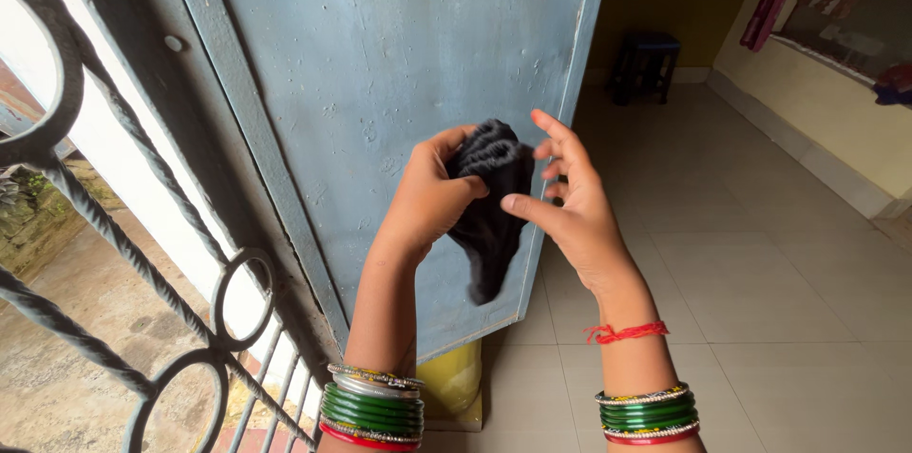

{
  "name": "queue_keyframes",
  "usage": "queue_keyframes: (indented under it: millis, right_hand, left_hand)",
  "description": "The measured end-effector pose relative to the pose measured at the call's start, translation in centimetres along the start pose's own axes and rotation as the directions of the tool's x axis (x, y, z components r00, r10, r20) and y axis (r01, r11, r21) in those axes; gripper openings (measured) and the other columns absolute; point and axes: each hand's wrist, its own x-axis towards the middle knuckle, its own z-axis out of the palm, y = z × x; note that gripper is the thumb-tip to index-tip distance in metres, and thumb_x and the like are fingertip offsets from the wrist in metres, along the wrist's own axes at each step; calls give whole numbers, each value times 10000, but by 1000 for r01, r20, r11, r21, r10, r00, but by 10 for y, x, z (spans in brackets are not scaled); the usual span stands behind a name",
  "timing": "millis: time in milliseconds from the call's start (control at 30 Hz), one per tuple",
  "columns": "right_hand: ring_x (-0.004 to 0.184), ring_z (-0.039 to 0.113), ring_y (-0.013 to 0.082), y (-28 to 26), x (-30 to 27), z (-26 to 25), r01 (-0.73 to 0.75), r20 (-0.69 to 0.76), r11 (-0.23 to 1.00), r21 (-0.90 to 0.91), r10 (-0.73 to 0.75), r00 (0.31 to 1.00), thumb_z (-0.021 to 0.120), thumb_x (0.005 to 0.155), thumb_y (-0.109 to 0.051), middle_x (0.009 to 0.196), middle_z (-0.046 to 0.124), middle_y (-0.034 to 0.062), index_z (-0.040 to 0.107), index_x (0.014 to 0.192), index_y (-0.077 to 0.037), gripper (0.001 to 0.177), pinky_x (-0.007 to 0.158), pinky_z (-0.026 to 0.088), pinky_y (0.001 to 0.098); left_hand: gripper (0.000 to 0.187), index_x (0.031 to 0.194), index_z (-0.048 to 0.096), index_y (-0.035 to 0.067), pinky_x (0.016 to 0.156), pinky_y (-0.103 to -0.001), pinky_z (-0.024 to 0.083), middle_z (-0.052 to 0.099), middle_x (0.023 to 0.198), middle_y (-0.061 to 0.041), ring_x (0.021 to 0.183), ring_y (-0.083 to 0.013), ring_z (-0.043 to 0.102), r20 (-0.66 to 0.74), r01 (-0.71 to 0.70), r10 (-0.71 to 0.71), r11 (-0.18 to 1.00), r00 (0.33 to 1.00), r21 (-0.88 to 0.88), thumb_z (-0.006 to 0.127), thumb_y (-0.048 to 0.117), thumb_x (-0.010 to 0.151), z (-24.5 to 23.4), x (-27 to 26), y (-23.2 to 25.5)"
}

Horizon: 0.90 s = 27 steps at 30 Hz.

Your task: The person wipes the exterior surface of a metal cupboard using a black cloth, moving the cloth in circular and side-to-side motions across the door and near the lock.

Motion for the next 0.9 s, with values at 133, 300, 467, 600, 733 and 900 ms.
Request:
queue_keyframes:
  millis: [133, 300, 467, 600, 733, 900]
  right_hand:
    - [1292, 474, 196, 29, -4, -4, 309, 131, 949, -65, -299, 945, 873, 761, -212, 1430, 515, 156, 316, 1554, 8, 994, 1016, 387, 338]
    - [1002, 687, 109, 49, -6, -14, -237, 103, 961, 140, 224, 969, 770, 891, -305, 1077, 767, 52, 739, 1179, -7, 415, 938, 509, 291]
    - [984, 706, 126, 29, 0, -11, -202, -42, 887, 415, 240, 970, 698, 932, -254, 1088, 764, 38, 731, 1161, -42, 314, 890, 547, 305]
    - [991, 694, 169, 9, 4, -13, -139, -156, 855, 500, 247, 957, 676, 956, -229, 1106, 740, 48, 695, 1186, -58, 288, 859, 570, 353]
    - [1066, 704, 123, 8, 5, -23, -138, -278, 864, 484, 301, 912, 679, 901, -222, 1149, 741, -16, 697, 1197, -116, 315, 929, 571, 334]
    - [1103, 642, 320, 23, 5, -48, -281, -355, 959, 44, 278, 893, 721, 964, -299, 1111, 733, 161, 699, 1109, 4, 336, 913, 531, 343]
  left_hand:
    - [583, 1246, 708, -10, 824, -263, 569, 757, 1040, -69, 909, -117, 693, 226, -52, 41, 998, 973, 43, 604, -133, 685, -4, -4, 9]
    - [659, 1383, 606, 13, 865, -296, 598, 762, 1128, -119, 963, -160, 724, 8, -148, 150, 981, 989, -126, 713, -49, 736, -5, 0, 14]
    - [904, 1550, 381, 101, 834, -343, 582, 697, 1138, -184, 955, -239, 726, -125, 205, -229, 962, 965, -181, 786, 348, 780, -1, -4, -6]
    - [1010, 1504, 368, 82, 895, -381, 617, 706, 1137, -155, 992, -244, 734, 117, 428, -417, 899, 901, -89, 820, 500, 702, -1, -15, -31]
    - [633, 1244, 746, -27, 904, -319, 521, 785, 1038, -68, 941, -154, 691, 435, 341, -302, 940, 849, -13, 846, 354, 749, -5, -15, -42]
    - [225, 1063, 794, 33, 873, -247, 528, 797, 908, 3, 825, -97, 704, 320, 324, -263, 934, 910, -153, 758, 75, 845, -7, -12, -33]
